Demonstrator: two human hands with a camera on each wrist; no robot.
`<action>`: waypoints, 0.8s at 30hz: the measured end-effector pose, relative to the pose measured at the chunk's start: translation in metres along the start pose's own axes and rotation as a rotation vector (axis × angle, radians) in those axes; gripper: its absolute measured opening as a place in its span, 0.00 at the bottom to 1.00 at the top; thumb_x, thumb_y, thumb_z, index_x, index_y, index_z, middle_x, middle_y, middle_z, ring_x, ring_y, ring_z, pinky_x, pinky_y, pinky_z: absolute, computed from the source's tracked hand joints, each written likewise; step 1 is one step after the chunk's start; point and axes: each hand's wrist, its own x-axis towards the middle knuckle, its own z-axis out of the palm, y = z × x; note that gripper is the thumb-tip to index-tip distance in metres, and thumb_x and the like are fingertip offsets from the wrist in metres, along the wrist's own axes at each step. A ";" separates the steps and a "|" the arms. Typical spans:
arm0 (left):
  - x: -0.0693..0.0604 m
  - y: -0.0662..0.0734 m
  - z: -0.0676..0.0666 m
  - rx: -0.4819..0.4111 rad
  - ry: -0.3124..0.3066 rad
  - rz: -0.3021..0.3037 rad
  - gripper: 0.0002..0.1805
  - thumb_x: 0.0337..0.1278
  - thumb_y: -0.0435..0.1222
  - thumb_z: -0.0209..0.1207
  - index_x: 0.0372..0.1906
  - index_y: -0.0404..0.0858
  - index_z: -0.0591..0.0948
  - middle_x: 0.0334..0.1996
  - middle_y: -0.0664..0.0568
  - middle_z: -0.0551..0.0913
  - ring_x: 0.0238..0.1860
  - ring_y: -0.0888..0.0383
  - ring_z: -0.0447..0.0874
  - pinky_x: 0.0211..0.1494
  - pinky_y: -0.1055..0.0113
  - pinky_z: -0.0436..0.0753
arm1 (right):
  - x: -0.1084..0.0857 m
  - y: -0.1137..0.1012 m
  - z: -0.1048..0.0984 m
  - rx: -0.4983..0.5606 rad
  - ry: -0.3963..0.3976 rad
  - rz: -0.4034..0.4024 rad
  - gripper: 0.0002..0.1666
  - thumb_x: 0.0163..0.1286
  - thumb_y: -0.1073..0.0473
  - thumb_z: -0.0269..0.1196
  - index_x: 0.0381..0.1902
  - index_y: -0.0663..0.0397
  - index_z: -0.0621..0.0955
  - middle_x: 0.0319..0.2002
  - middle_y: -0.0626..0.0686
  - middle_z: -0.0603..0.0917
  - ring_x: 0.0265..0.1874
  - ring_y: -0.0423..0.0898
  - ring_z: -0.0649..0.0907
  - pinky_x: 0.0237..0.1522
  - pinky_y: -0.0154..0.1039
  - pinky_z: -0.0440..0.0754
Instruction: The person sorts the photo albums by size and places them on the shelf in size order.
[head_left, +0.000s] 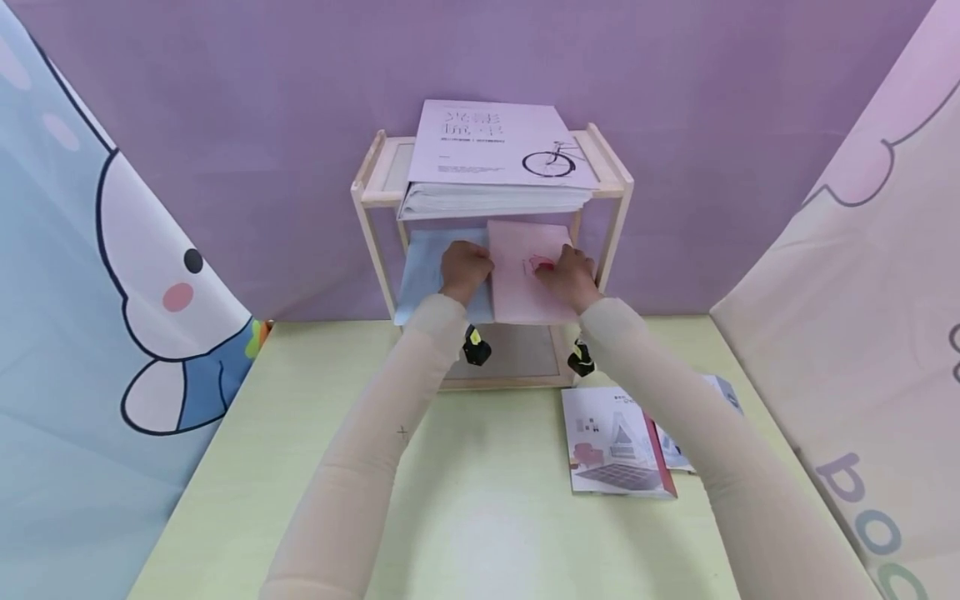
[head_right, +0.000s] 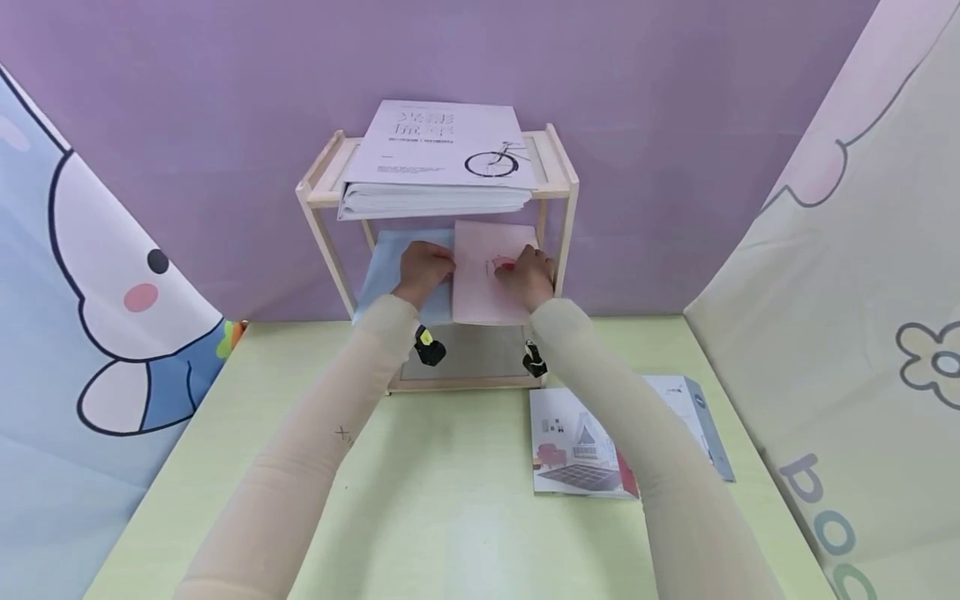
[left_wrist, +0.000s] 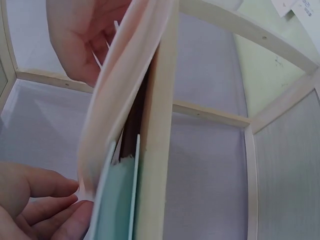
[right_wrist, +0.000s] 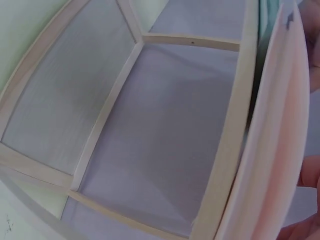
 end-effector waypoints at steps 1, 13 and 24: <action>0.000 0.000 0.000 0.020 0.005 0.013 0.12 0.54 0.31 0.58 0.43 0.36 0.85 0.39 0.47 0.86 0.38 0.55 0.80 0.41 0.65 0.79 | -0.001 0.000 -0.001 0.021 -0.004 0.001 0.41 0.66 0.51 0.53 0.67 0.73 0.57 0.64 0.71 0.62 0.62 0.66 0.60 0.65 0.56 0.58; 0.000 -0.007 -0.001 0.039 0.012 0.069 0.11 0.50 0.33 0.60 0.40 0.37 0.86 0.38 0.48 0.86 0.37 0.54 0.80 0.40 0.63 0.79 | -0.014 0.000 -0.007 0.250 -0.065 0.005 0.41 0.67 0.55 0.55 0.71 0.63 0.54 0.69 0.65 0.58 0.65 0.59 0.60 0.67 0.52 0.60; -0.015 -0.005 -0.012 -0.046 -0.073 0.065 0.16 0.51 0.35 0.61 0.48 0.37 0.83 0.44 0.49 0.84 0.44 0.55 0.79 0.48 0.63 0.78 | -0.025 0.003 -0.005 0.211 -0.056 -0.067 0.38 0.65 0.57 0.55 0.70 0.65 0.58 0.67 0.63 0.66 0.65 0.60 0.63 0.66 0.50 0.61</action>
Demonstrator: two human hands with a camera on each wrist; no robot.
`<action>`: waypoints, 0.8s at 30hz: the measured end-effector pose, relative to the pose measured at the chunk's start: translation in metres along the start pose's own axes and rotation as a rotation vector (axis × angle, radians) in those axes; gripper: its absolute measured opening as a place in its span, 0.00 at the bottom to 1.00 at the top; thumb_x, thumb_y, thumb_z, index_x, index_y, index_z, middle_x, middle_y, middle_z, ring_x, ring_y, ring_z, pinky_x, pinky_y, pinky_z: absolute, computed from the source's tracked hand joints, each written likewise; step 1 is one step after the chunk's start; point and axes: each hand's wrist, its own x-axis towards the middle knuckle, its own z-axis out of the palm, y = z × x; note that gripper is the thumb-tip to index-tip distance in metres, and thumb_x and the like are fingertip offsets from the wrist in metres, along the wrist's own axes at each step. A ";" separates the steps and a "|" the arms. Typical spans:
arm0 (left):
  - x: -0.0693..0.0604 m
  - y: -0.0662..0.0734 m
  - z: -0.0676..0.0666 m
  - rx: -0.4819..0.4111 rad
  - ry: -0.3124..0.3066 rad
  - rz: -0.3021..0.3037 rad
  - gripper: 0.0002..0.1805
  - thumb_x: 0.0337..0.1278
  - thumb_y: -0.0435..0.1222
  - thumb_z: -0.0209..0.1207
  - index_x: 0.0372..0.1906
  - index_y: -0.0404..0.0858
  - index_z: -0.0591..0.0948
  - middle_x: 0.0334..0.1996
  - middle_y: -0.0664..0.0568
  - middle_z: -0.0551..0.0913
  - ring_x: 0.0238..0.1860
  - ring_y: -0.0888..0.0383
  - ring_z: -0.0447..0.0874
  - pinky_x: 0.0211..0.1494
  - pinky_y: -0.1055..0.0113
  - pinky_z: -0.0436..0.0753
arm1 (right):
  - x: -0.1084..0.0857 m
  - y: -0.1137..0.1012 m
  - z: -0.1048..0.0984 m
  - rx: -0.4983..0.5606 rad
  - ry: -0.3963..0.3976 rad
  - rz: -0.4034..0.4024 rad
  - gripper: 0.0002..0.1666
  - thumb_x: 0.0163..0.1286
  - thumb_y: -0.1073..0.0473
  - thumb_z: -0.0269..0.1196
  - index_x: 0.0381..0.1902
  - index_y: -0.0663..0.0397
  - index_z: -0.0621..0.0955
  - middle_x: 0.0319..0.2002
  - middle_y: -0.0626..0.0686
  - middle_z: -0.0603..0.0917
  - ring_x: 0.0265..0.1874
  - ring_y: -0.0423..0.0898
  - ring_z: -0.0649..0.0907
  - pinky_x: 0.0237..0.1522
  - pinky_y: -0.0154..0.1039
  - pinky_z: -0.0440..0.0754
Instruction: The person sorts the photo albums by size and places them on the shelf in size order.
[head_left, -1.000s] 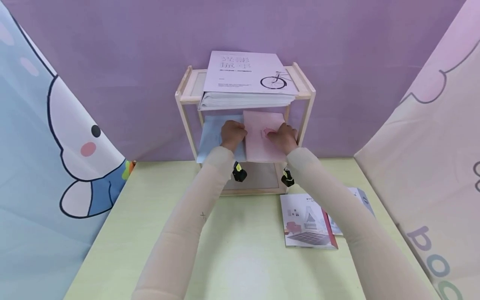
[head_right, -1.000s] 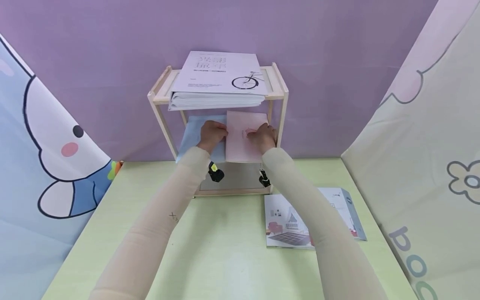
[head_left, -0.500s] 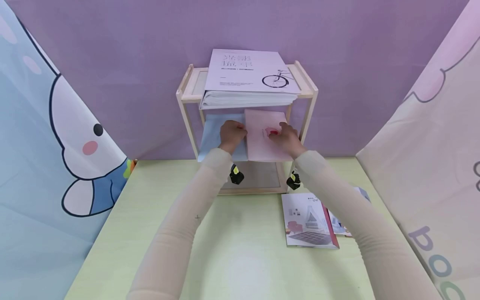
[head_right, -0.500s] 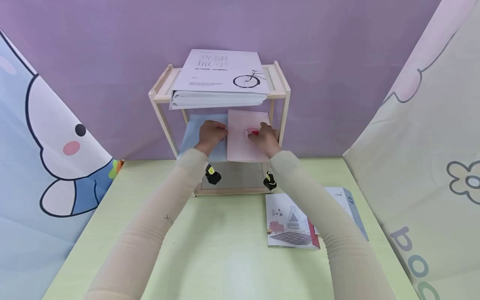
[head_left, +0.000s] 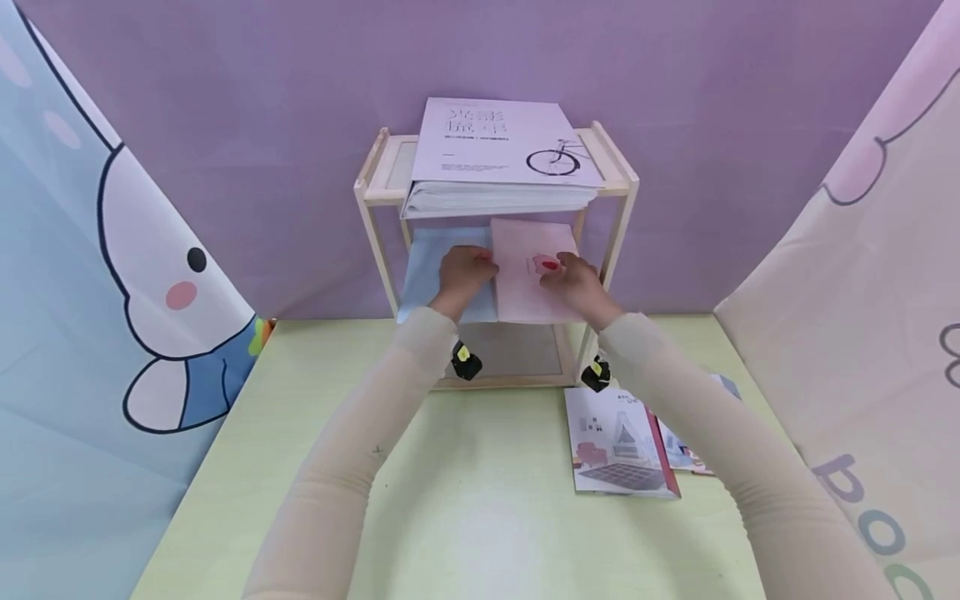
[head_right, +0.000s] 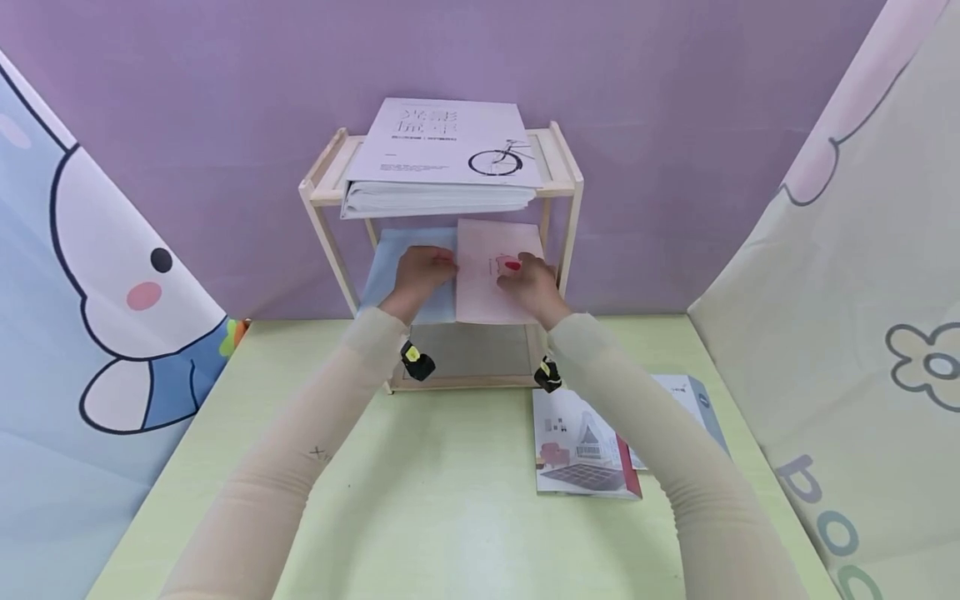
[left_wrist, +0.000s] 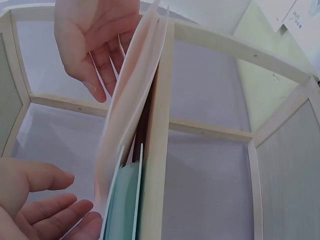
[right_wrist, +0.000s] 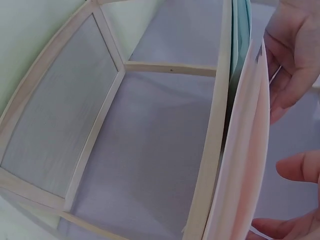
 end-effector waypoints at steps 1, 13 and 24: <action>-0.002 0.000 -0.001 -0.010 -0.010 -0.001 0.17 0.52 0.35 0.61 0.48 0.38 0.83 0.45 0.50 0.84 0.44 0.55 0.79 0.49 0.63 0.78 | -0.002 0.000 0.000 -0.016 0.004 -0.019 0.38 0.65 0.57 0.56 0.69 0.66 0.59 0.66 0.63 0.67 0.65 0.61 0.63 0.66 0.50 0.60; -0.011 -0.002 -0.003 -0.051 -0.051 0.025 0.18 0.53 0.35 0.62 0.51 0.38 0.82 0.46 0.51 0.84 0.47 0.57 0.81 0.50 0.67 0.79 | -0.017 0.001 0.000 0.002 -0.027 -0.076 0.36 0.65 0.58 0.56 0.68 0.65 0.62 0.63 0.65 0.70 0.62 0.57 0.70 0.62 0.50 0.69; -0.031 -0.002 -0.007 -0.002 -0.059 0.178 0.19 0.57 0.36 0.61 0.54 0.35 0.80 0.49 0.46 0.83 0.48 0.52 0.81 0.51 0.62 0.79 | -0.031 0.007 0.003 -0.078 0.016 -0.192 0.36 0.62 0.59 0.58 0.65 0.70 0.64 0.60 0.67 0.72 0.35 0.52 0.74 0.49 0.48 0.75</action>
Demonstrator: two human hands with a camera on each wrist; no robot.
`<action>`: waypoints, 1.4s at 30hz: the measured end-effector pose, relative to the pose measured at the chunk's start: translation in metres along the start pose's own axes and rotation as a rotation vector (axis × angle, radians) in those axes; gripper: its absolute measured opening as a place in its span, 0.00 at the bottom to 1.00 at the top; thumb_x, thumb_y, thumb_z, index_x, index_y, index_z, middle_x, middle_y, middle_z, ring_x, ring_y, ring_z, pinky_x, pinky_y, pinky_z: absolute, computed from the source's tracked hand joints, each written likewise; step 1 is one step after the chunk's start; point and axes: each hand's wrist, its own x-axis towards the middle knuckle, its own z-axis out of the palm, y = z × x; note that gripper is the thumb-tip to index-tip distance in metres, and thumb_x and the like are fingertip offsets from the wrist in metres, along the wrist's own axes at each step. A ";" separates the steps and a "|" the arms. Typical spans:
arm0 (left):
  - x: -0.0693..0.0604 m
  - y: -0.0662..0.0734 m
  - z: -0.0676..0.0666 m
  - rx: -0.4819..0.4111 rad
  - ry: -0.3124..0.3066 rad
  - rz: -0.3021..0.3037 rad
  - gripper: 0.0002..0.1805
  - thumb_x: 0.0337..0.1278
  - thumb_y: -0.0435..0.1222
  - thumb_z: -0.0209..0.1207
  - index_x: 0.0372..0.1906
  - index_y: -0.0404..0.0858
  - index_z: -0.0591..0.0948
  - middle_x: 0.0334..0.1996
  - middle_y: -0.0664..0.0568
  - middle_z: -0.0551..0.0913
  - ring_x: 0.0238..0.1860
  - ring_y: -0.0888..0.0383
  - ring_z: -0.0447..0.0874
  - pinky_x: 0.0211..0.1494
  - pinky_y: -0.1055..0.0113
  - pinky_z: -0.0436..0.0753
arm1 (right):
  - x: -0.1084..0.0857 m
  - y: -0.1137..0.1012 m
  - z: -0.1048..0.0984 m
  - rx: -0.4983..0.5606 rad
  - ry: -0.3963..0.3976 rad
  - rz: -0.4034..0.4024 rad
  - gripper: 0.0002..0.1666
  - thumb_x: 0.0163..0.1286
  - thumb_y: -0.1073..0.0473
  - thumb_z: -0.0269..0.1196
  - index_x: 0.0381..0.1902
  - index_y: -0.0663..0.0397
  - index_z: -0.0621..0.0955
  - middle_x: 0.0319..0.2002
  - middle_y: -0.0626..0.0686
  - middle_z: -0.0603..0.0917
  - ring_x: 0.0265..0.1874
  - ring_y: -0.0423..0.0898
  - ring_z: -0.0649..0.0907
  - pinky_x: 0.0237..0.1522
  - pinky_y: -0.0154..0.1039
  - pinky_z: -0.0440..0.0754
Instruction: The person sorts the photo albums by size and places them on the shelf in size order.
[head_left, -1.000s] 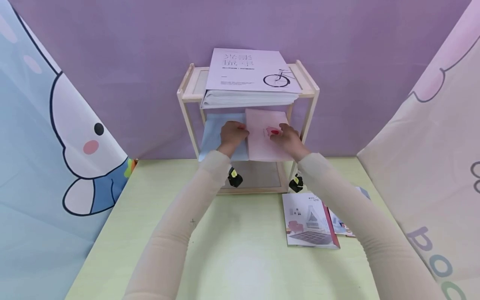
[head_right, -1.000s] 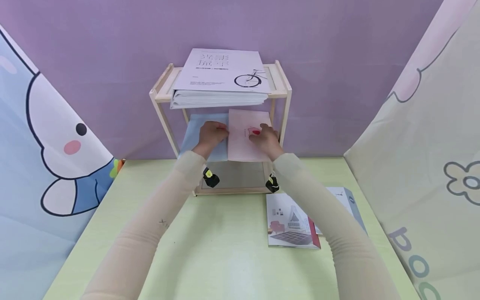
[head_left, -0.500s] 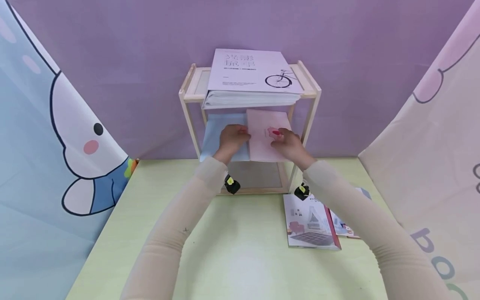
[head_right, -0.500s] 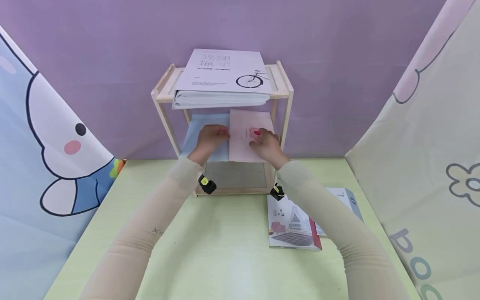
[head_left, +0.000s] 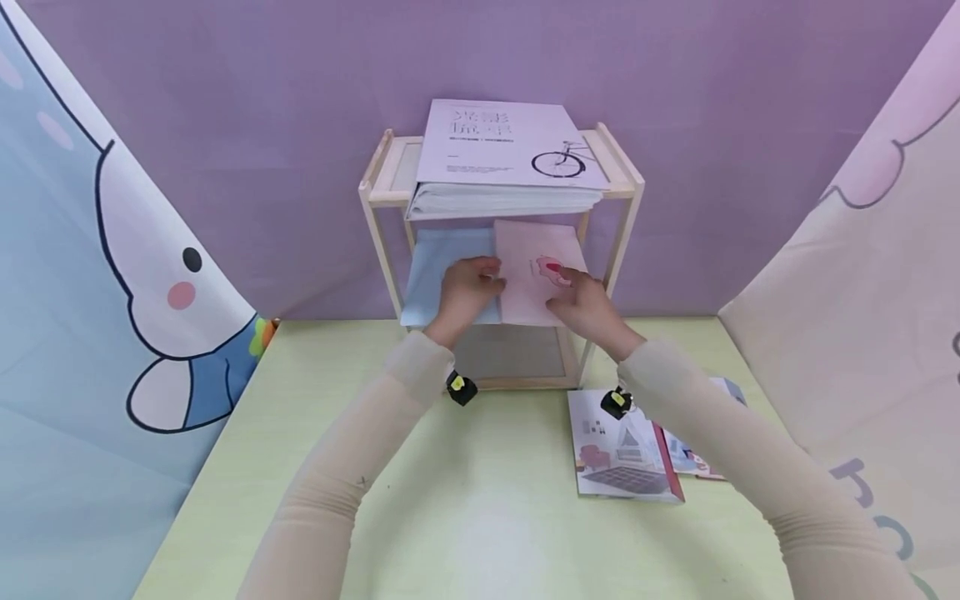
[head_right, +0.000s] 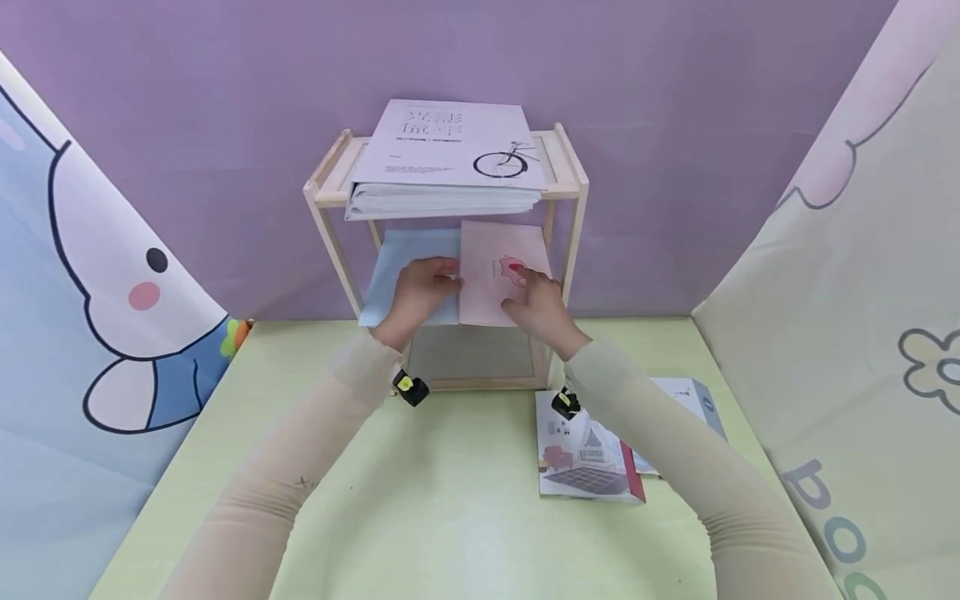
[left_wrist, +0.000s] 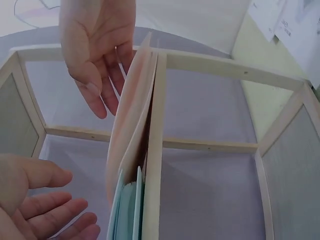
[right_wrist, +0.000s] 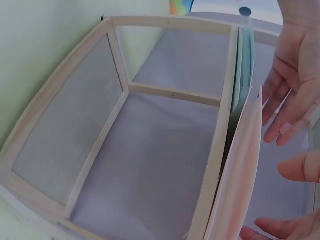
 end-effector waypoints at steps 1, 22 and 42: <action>-0.002 0.000 0.000 0.008 -0.002 0.014 0.19 0.57 0.36 0.61 0.54 0.36 0.80 0.50 0.47 0.82 0.48 0.53 0.80 0.51 0.62 0.79 | -0.002 0.001 0.000 0.002 -0.002 -0.011 0.36 0.62 0.60 0.58 0.65 0.71 0.64 0.60 0.68 0.72 0.32 0.52 0.72 0.48 0.48 0.75; -0.038 -0.004 0.000 -0.016 0.039 0.259 0.17 0.57 0.33 0.60 0.52 0.31 0.80 0.50 0.45 0.83 0.47 0.52 0.82 0.49 0.66 0.81 | -0.039 0.015 -0.009 0.118 -0.055 -0.051 0.33 0.68 0.59 0.55 0.67 0.66 0.62 0.67 0.66 0.62 0.65 0.63 0.63 0.64 0.60 0.62; -0.063 -0.012 0.007 -0.064 0.037 0.285 0.15 0.56 0.33 0.62 0.50 0.34 0.82 0.49 0.49 0.83 0.44 0.57 0.83 0.45 0.69 0.82 | -0.070 0.032 -0.014 0.273 0.010 0.014 0.32 0.68 0.61 0.56 0.67 0.65 0.62 0.68 0.62 0.63 0.67 0.59 0.61 0.68 0.55 0.56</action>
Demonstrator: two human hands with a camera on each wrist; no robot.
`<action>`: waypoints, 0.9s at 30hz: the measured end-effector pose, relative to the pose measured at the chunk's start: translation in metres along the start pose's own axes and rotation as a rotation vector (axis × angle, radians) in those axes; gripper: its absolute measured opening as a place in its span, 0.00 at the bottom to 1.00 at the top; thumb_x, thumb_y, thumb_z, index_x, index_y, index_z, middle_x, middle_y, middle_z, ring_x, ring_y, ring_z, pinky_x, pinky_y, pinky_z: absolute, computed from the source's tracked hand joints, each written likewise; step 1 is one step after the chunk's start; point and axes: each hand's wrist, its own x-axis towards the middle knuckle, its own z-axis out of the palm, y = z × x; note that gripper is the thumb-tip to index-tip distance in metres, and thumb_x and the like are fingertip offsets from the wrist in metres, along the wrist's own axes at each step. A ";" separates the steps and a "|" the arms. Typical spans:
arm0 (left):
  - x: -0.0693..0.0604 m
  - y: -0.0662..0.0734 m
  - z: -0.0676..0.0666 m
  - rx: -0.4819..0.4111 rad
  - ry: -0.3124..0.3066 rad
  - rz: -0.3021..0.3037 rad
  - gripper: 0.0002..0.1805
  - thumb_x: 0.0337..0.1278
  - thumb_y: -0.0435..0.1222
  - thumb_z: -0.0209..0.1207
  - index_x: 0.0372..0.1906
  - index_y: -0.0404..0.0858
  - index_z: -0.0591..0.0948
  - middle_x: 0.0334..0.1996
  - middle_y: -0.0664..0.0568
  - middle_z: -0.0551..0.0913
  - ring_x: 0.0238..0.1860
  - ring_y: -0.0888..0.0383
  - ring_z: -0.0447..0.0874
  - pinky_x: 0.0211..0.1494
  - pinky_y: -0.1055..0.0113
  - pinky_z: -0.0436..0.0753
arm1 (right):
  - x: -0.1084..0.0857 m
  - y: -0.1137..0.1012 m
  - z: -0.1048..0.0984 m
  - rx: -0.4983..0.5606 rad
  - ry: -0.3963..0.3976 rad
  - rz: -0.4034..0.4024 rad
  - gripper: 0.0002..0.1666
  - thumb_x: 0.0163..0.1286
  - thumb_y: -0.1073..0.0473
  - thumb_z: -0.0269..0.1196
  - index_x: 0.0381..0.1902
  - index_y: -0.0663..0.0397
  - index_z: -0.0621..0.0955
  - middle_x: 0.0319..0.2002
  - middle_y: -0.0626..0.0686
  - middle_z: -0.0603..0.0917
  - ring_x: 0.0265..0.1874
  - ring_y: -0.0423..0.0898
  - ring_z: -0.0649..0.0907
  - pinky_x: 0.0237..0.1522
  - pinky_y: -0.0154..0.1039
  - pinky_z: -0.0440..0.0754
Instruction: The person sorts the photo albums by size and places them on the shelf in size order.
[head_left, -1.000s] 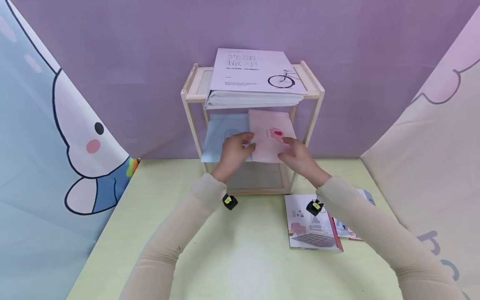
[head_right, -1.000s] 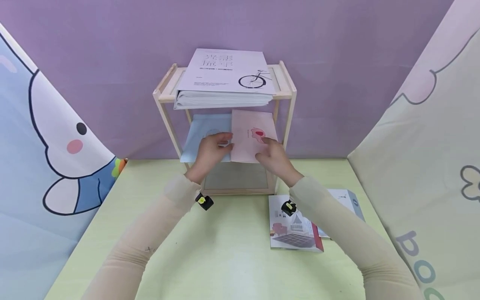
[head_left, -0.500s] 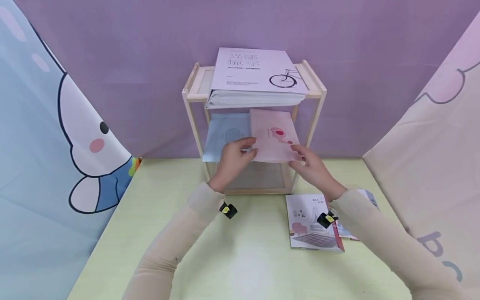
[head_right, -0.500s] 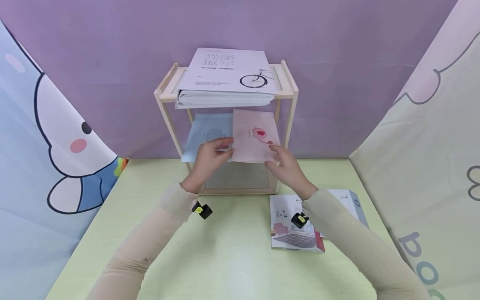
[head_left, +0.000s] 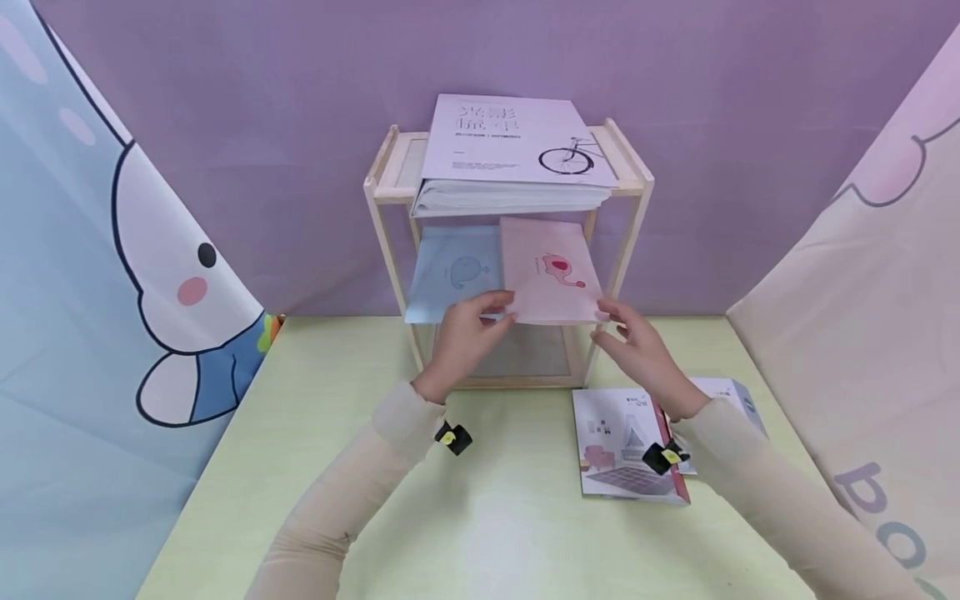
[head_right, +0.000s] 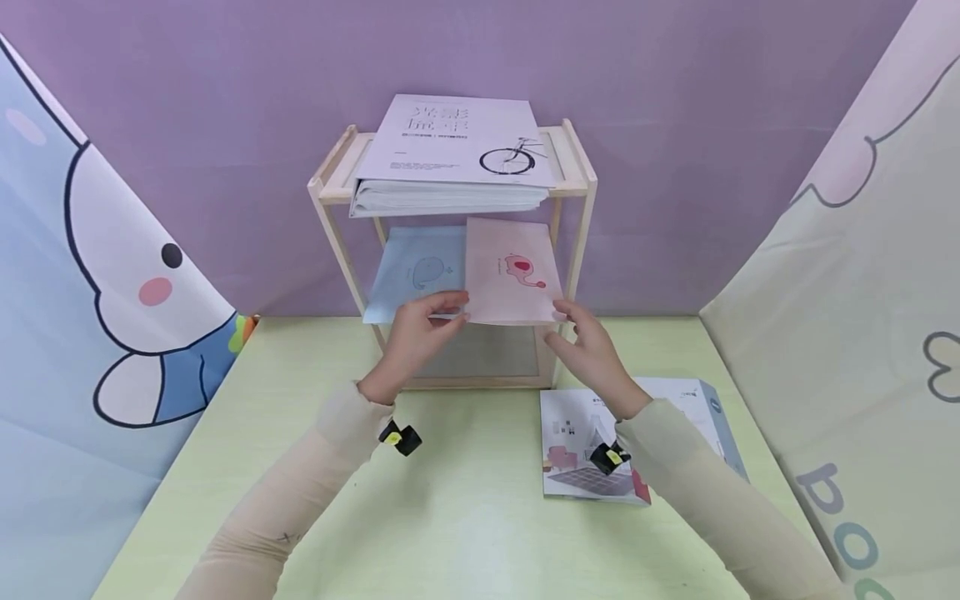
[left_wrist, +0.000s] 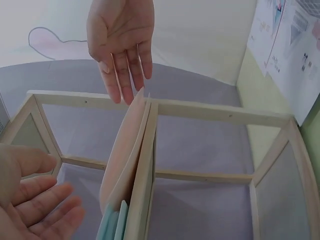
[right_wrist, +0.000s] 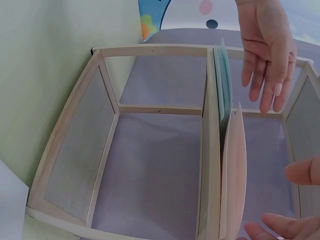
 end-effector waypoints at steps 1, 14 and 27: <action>-0.001 -0.001 0.001 -0.010 -0.004 -0.003 0.15 0.56 0.33 0.62 0.49 0.34 0.82 0.49 0.49 0.83 0.44 0.57 0.83 0.45 0.70 0.82 | -0.001 0.000 0.000 -0.004 0.005 0.004 0.32 0.68 0.60 0.56 0.67 0.64 0.62 0.67 0.62 0.63 0.67 0.59 0.61 0.68 0.56 0.56; -0.018 -0.001 0.010 -0.125 -0.045 -0.061 0.17 0.56 0.32 0.62 0.51 0.32 0.80 0.47 0.46 0.83 0.44 0.54 0.82 0.45 0.65 0.82 | -0.012 0.008 0.000 -0.003 0.028 0.046 0.31 0.69 0.59 0.55 0.68 0.61 0.63 0.67 0.60 0.64 0.66 0.60 0.61 0.67 0.56 0.58; -0.035 -0.015 0.025 -0.133 -0.064 -0.044 0.16 0.57 0.33 0.62 0.51 0.33 0.81 0.48 0.45 0.83 0.44 0.54 0.83 0.44 0.70 0.82 | -0.029 0.017 0.005 0.027 0.017 0.083 0.32 0.69 0.60 0.55 0.68 0.62 0.61 0.69 0.61 0.61 0.67 0.61 0.59 0.67 0.57 0.58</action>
